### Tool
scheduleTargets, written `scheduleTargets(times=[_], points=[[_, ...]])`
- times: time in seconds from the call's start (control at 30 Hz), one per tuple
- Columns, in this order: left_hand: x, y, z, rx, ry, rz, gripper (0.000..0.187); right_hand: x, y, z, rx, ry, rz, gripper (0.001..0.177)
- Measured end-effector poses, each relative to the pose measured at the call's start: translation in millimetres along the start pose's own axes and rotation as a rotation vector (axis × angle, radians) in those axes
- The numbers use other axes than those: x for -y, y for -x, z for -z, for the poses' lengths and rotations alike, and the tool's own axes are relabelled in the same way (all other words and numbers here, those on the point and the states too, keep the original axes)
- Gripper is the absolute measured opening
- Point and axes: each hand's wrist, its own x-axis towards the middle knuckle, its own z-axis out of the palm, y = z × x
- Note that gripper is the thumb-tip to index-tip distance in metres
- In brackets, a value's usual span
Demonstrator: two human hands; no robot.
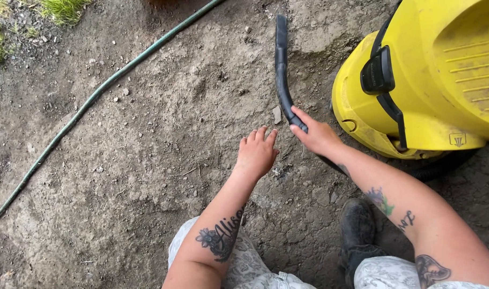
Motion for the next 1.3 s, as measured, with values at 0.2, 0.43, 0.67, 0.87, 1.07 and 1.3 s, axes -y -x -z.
scheduleTargets(times=[0.2, 0.43, 0.67, 0.87, 1.07, 1.3], points=[[-1, -2, 0, 0.024, -0.023, 0.011, 0.069, -35, 55, -12, 0.163, 0.053, 0.007, 0.078], [-3, -3, -11, 0.070, -0.073, 0.001, 0.069, -85, 100, -16, 0.280, 0.054, -0.148, 0.081], [-2, 0, -26, 0.006, -0.086, -0.021, 0.070, -145, 115, -39, 0.195, 0.017, -0.206, 0.063], [-11, -3, -37, -0.003, -0.102, -0.056, 0.071, -124, 136, -39, 0.338, 0.151, -0.146, 0.061], [-16, 1, -33, 0.018, -0.117, -0.065, 0.072, -135, 147, -43, 0.375, 0.346, 0.008, 0.063], [-16, -1, -29, 0.133, -0.169, -0.066, 0.070, -165, 154, -38, 0.275, 0.352, -0.052, 0.067]])
